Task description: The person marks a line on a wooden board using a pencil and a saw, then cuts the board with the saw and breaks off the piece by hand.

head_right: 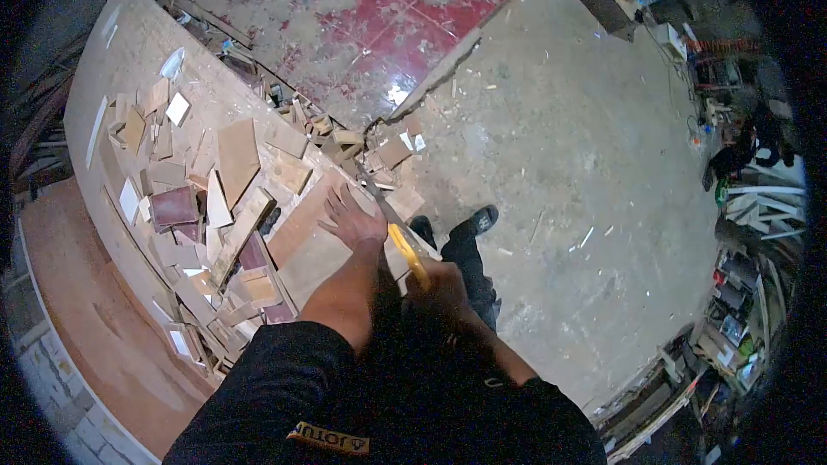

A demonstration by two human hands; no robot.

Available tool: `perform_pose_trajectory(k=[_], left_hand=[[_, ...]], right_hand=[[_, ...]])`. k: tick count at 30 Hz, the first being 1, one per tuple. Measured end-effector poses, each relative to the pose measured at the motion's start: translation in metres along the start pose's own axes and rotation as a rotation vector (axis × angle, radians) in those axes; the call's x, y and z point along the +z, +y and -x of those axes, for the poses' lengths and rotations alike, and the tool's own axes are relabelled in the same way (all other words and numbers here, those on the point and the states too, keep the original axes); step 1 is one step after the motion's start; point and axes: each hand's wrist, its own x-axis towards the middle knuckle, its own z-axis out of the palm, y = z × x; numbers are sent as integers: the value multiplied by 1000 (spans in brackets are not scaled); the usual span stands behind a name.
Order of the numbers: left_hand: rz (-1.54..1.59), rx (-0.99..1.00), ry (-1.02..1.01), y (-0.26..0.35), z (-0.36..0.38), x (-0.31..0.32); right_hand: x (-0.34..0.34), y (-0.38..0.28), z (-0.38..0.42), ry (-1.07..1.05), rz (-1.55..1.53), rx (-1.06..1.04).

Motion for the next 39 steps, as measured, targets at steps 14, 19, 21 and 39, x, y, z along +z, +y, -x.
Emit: perform_pose_trajectory(k=[14,19,21,39], left_hand=[[91,24,55,8,-1,-6],[68,13,62,7,1,-6],[65,15,49,7,-1,-7],[29,23,30,3,0,-2]], right_hand=[[-22,-17,9,-126,118,340],[-31,-21,36,-61,212,180],[-4,0,15,-77,286,194],[-5,14,6,-14,112,40]])
